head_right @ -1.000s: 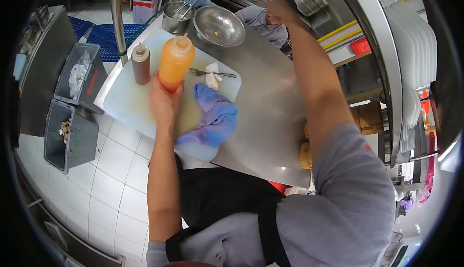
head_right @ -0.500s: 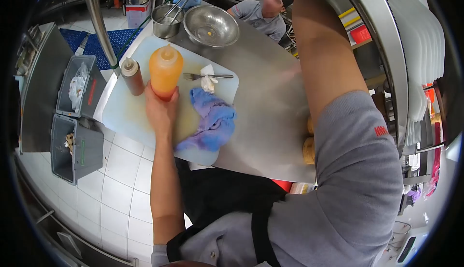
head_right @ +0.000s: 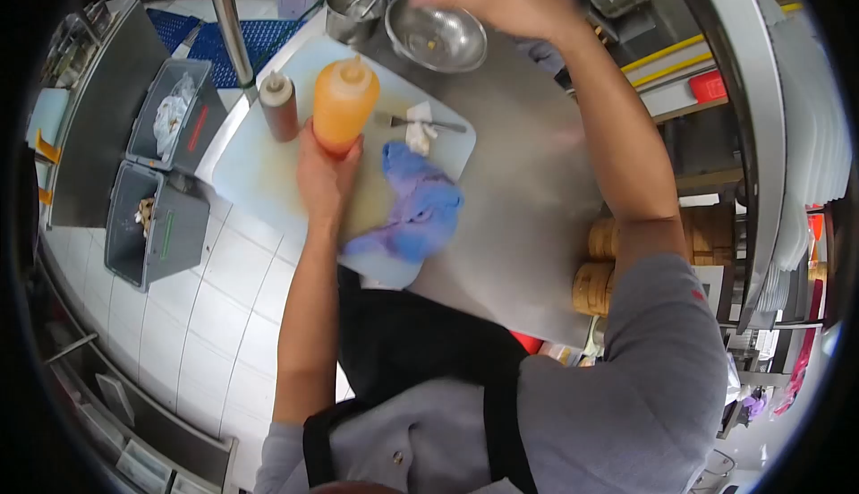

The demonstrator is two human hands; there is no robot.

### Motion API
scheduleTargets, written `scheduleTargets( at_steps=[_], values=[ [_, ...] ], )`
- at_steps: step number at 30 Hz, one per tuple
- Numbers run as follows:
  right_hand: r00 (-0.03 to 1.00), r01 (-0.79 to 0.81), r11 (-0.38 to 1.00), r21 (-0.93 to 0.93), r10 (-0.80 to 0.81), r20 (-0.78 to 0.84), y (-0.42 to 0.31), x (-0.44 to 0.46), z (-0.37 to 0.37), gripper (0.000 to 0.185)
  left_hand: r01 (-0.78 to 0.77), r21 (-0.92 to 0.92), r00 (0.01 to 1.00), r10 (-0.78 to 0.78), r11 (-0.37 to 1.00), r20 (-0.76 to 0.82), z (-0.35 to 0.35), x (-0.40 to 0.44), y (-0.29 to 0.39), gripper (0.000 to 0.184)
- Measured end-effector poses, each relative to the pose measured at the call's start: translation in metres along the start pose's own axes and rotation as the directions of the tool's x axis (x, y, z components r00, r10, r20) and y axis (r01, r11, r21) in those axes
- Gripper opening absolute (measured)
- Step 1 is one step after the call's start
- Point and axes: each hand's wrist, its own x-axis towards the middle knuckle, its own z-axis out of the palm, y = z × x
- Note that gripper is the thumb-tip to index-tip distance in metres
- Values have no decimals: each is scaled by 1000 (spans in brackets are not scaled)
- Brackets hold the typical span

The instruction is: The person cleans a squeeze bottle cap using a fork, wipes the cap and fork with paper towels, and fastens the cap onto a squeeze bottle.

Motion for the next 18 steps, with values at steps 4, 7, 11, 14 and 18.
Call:
scheduleTargets(
  at_steps=[4, 7, 11, 14, 18],
  values=[
    [960, 210, 975, -70, -192, 204, -51, 2, 48, 51, 13, -14, 999, -13, 1000, 43, -4, 2, 5, 68],
    [872, 462, 834, -302, -366, 324, -46, 9, 66, 47, 21, -5, 999, -21, 1000, 43, 0, -2, 2, 65],
    [898, 70, 808, -585, 205, 390, -87, 24, 67, 45, 2, 5, 999, -3, 1000, 49, -2, -1, 1, 63],
    [926, 165, 751, -640, 106, 362, -69, 15, 62, 41, -15, 42, 999, 13, 999, 52, -2, 0, 1, 65],
    [848, 490, 829, -270, -381, 369, -49, 17, 63, 36, -71, 4, 997, 71, 997, 30, -2, 1, 2, 66]
  ],
)
